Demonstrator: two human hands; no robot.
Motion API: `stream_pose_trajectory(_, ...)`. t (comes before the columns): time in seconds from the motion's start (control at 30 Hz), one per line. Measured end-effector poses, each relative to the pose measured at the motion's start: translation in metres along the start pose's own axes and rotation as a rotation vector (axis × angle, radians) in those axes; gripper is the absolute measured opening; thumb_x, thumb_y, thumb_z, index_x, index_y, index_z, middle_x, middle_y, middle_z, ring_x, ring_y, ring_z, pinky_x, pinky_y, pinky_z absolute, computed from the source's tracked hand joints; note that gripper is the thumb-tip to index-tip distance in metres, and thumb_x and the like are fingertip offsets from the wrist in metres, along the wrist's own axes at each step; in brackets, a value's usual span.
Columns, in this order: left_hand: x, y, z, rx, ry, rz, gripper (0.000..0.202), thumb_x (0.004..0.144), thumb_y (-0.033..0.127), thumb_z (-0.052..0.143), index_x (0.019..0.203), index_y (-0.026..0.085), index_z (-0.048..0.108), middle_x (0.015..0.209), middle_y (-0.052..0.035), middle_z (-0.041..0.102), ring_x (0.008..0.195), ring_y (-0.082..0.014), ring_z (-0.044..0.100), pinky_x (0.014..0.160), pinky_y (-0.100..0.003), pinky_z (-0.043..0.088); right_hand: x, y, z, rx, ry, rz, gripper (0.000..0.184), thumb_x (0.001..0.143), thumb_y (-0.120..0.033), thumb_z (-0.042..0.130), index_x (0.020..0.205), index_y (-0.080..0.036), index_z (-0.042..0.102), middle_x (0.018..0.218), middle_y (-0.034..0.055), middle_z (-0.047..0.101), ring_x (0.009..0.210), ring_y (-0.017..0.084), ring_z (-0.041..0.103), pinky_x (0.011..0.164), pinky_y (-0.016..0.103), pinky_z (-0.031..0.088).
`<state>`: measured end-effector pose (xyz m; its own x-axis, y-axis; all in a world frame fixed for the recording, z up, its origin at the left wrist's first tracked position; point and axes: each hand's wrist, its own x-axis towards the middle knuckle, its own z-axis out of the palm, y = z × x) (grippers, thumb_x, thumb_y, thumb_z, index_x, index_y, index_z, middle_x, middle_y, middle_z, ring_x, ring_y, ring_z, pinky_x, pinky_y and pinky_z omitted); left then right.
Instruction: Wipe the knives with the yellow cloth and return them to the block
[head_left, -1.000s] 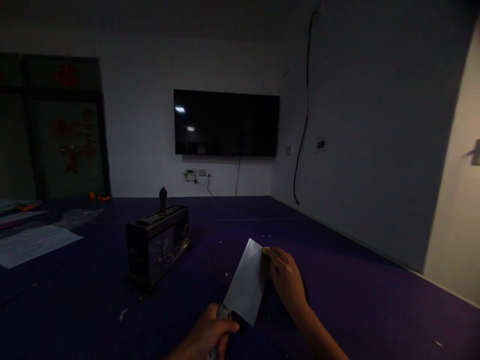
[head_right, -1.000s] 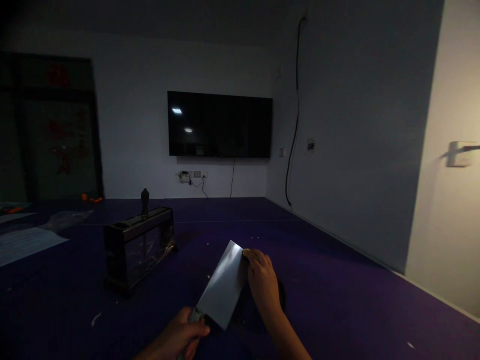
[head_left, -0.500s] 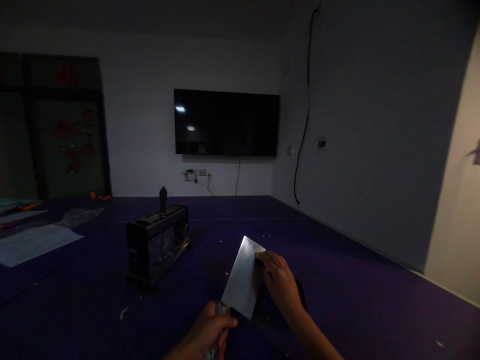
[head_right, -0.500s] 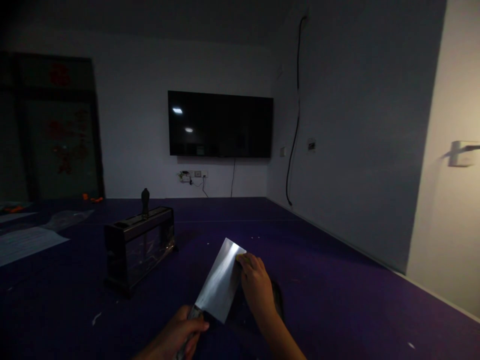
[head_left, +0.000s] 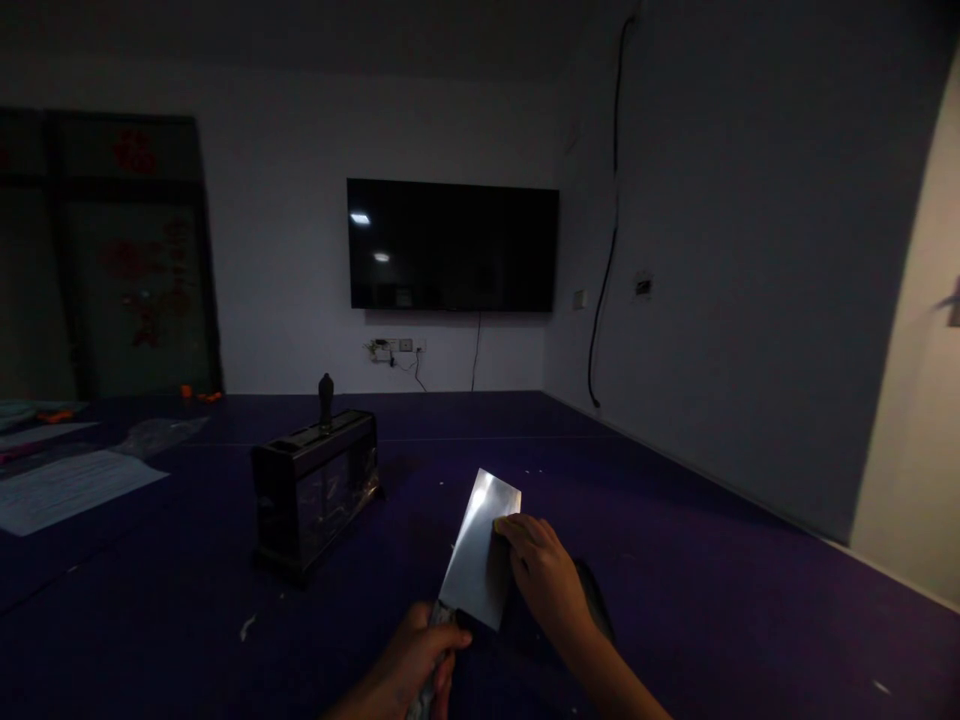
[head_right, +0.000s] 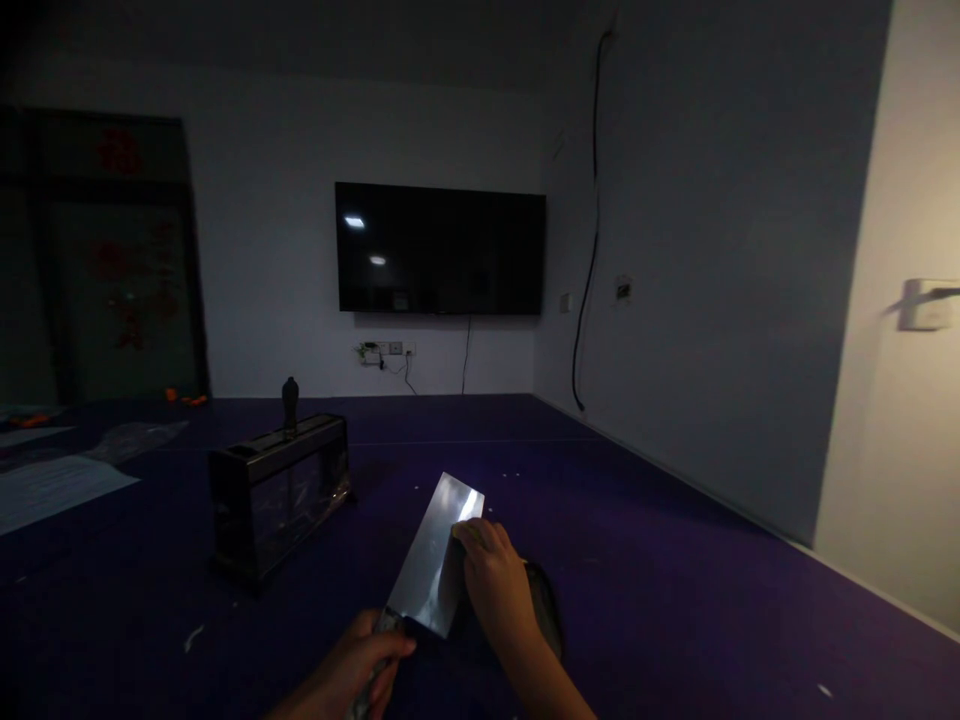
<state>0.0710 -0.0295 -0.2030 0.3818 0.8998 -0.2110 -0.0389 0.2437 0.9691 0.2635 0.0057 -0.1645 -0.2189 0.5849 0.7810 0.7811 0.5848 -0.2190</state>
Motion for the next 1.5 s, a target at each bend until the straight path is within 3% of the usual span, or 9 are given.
stream_pose_trajectory(0.2, 0.002, 0.003, 0.003, 0.060, 0.008, -0.011, 0.027, 0.063, 0.042, 0.057, 0.074, 0.019, 0.048, 0.031, 0.0097, 0.039, 0.024, -0.0097, 0.038, 0.032, -0.018, 0.018, -0.001, -0.013, 0.003, -0.017, -0.010, -0.031, 0.040, 0.076, 0.001, 0.042, 0.103, -0.022, 0.062, 0.099, 0.0060, 0.064, 0.089, 0.020, 0.058, 0.078, 0.033, 0.050)
stream_pose_trajectory(0.4, 0.006, 0.000, 0.009, 0.185, 0.108, -0.073, 0.014, 0.061, 0.031, 0.055, 0.064, 0.019, 0.049, 0.026, 0.0085, 0.036, 0.021, -0.0082, 0.031, 0.030, -0.018, 0.019, -0.004, -0.019, 0.006, -0.011, 0.021, -0.107, 0.038, 0.081, -0.003, 0.043, 0.109, -0.023, 0.060, 0.106, 0.0057, 0.062, 0.095, 0.020, 0.056, 0.081, 0.034, 0.050)
stream_pose_trajectory(0.67, -0.002, 0.000, 0.011, 0.191, 0.113, -0.089, 0.014, 0.062, 0.021, 0.052, 0.076, 0.018, 0.048, 0.030, 0.0101, 0.041, 0.023, -0.0064, 0.032, 0.032, -0.016, 0.023, 0.004, 0.009, -0.007, -0.080, 0.119, 0.022, 0.034, 0.083, -0.007, 0.039, 0.104, -0.022, 0.062, 0.103, 0.0051, 0.063, 0.095, 0.020, 0.055, 0.085, 0.035, 0.046)
stream_pose_trajectory(0.87, 0.006, -0.006, 0.006, 0.202, 0.102, -0.044, 0.010, 0.063, 0.021, 0.053, 0.069, 0.019, 0.045, 0.030, 0.0098, 0.041, 0.023, -0.0058, 0.031, 0.032, -0.015, 0.021, 0.005, 0.030, -0.012, -0.120, 0.158, 0.083, 0.036, 0.081, -0.008, 0.038, 0.105, -0.022, 0.062, 0.104, 0.0054, 0.062, 0.096, 0.021, 0.054, 0.084, 0.035, 0.046)
stream_pose_trajectory(1.13, 0.006, 0.000, 0.006, 0.125, 0.167, -0.068, 0.013, 0.070, 0.029, 0.050, 0.076, 0.022, 0.041, 0.030, 0.0109, 0.038, 0.022, -0.0095, 0.033, 0.031, -0.018, 0.024, 0.001, 0.032, -0.005, -0.117, 0.083, 0.115, 0.038, 0.079, -0.006, 0.038, 0.106, -0.018, 0.062, 0.105, 0.0080, 0.062, 0.096, 0.022, 0.055, 0.084, 0.035, 0.045)
stream_pose_trajectory(1.2, -0.001, 0.016, 0.003, 0.136, 0.220, 0.030, 0.016, 0.071, 0.035, 0.050, 0.077, 0.022, 0.041, 0.033, 0.0110, 0.040, 0.024, -0.0096, 0.037, 0.031, -0.018, 0.027, -0.001, 0.029, -0.002, -0.107, 0.047, 0.101, 0.038, 0.078, -0.005, 0.039, 0.104, -0.019, 0.063, 0.104, 0.0076, 0.063, 0.097, 0.021, 0.055, 0.084, 0.034, 0.045)
stream_pose_trajectory(1.3, -0.019, 0.065, -0.010, 0.451, 0.374, 0.158, 0.012, 0.074, 0.031, 0.048, 0.071, 0.021, 0.042, 0.033, 0.0103, 0.039, 0.027, -0.0096, 0.041, 0.033, -0.018, 0.031, -0.003, 0.024, 0.001, -0.093, -0.004, 0.086, 0.038, 0.078, -0.004, 0.039, 0.102, -0.021, 0.064, 0.104, 0.0063, 0.063, 0.096, 0.020, 0.055, 0.085, 0.034, 0.045)
stream_pose_trajectory(1.4, -0.044, 0.136, -0.029, 0.878, 0.567, 0.169, 0.013, 0.074, 0.030, 0.051, 0.077, 0.019, 0.045, 0.042, 0.0071, 0.047, 0.033, -0.0130, 0.050, 0.034, -0.020, 0.035, -0.003, 0.020, 0.002, -0.093, -0.071, 0.092, 0.040, 0.078, -0.002, 0.039, 0.104, -0.022, 0.063, 0.104, 0.0056, 0.063, 0.096, 0.020, 0.055, 0.085, 0.032, 0.044)
stream_pose_trajectory(1.5, -0.071, 0.213, -0.044, 1.220, 0.643, 0.281, 0.038, 0.070, 0.030, 0.059, 0.103, 0.018, 0.044, 0.067, 0.0013, 0.061, 0.041, -0.0120, 0.056, 0.039, -0.020, 0.039, -0.002, 0.018, 0.001, -0.088, -0.121, 0.100, 0.039, 0.079, -0.002, 0.040, 0.104, -0.021, 0.064, 0.104, 0.0057, 0.063, 0.095, 0.020, 0.055, 0.084, 0.030, 0.044)
